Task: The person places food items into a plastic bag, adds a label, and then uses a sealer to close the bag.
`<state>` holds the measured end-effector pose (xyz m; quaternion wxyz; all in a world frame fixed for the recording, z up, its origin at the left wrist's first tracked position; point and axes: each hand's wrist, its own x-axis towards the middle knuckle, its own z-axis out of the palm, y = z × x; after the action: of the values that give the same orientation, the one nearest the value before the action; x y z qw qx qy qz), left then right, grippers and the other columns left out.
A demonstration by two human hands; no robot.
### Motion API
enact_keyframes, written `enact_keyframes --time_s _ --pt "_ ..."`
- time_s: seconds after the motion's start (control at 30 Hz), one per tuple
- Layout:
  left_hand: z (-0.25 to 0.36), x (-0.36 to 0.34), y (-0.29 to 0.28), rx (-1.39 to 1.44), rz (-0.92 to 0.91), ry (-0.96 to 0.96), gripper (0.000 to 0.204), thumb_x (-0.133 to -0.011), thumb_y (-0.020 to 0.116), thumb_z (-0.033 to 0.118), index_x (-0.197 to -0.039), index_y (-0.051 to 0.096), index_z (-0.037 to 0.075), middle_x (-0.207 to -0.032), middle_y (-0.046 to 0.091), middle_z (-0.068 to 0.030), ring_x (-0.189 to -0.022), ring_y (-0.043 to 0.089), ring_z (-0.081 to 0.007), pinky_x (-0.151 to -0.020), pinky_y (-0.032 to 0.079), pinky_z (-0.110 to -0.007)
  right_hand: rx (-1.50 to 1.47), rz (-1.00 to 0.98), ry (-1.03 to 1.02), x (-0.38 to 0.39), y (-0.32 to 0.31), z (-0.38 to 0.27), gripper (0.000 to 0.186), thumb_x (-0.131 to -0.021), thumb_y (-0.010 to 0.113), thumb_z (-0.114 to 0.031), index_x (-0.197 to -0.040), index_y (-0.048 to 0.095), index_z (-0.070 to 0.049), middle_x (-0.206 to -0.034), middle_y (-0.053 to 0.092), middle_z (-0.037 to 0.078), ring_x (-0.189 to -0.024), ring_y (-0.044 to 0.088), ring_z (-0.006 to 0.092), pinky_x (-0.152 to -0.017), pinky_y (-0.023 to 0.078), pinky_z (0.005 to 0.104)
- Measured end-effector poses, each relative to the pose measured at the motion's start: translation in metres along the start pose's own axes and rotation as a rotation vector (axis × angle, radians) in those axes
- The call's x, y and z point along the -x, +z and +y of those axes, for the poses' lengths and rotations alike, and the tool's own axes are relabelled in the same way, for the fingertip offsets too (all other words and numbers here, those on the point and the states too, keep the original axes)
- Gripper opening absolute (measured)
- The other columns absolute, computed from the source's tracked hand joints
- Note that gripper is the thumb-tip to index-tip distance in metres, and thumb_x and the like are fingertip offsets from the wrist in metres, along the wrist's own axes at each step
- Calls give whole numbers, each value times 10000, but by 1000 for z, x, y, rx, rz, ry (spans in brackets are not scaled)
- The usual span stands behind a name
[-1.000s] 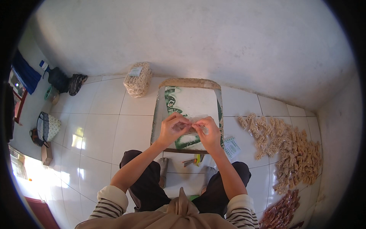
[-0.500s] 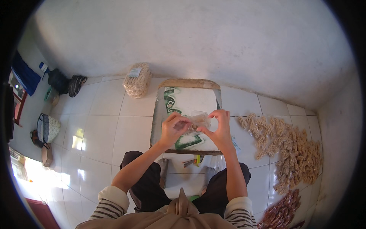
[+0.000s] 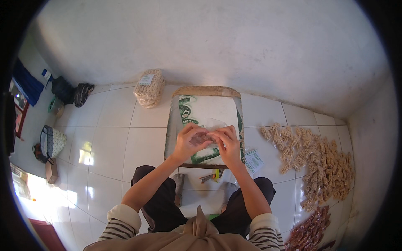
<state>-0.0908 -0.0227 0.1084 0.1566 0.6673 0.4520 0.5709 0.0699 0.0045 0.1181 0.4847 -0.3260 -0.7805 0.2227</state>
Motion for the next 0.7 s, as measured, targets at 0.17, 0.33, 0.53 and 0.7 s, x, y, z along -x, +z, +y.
enact_keyframes --time_s 0.17,0.33,0.53,0.7 --pt "-3 2 5 77 44 -20 246 -664 769 30 -869 633 14 -827 566 -51 -705 633 -157 -629 542 -259 -68 -14 -4 -1 1 -6 188 -783 606 72 -921 645 -50 -848 584 55 -793 550 198 -612 466 285" --pt "-7 2 5 41 22 -51 187 -655 729 -30 -811 636 15 -791 568 -59 -694 609 -185 -610 517 -281 -54 11 75 2 1 0 178 -788 646 12 -944 571 -24 -840 579 85 -804 574 209 -649 479 300" --pt "-4 -1 7 14 24 -59 189 -657 696 -63 -817 643 23 -759 565 -58 -687 590 -200 -597 498 -288 65 -44 28 0 -4 2 397 -760 704 -58 -1099 499 -30 -966 543 120 -896 548 257 -768 458 339" --pt "-4 -1 9 43 62 -59 175 -676 694 -42 -829 651 32 -748 562 -53 -648 581 -191 -574 491 -289 119 28 37 -17 -21 -9 639 -698 782 -234 -1213 448 -55 -1153 471 133 -1038 475 279 -887 411 354"
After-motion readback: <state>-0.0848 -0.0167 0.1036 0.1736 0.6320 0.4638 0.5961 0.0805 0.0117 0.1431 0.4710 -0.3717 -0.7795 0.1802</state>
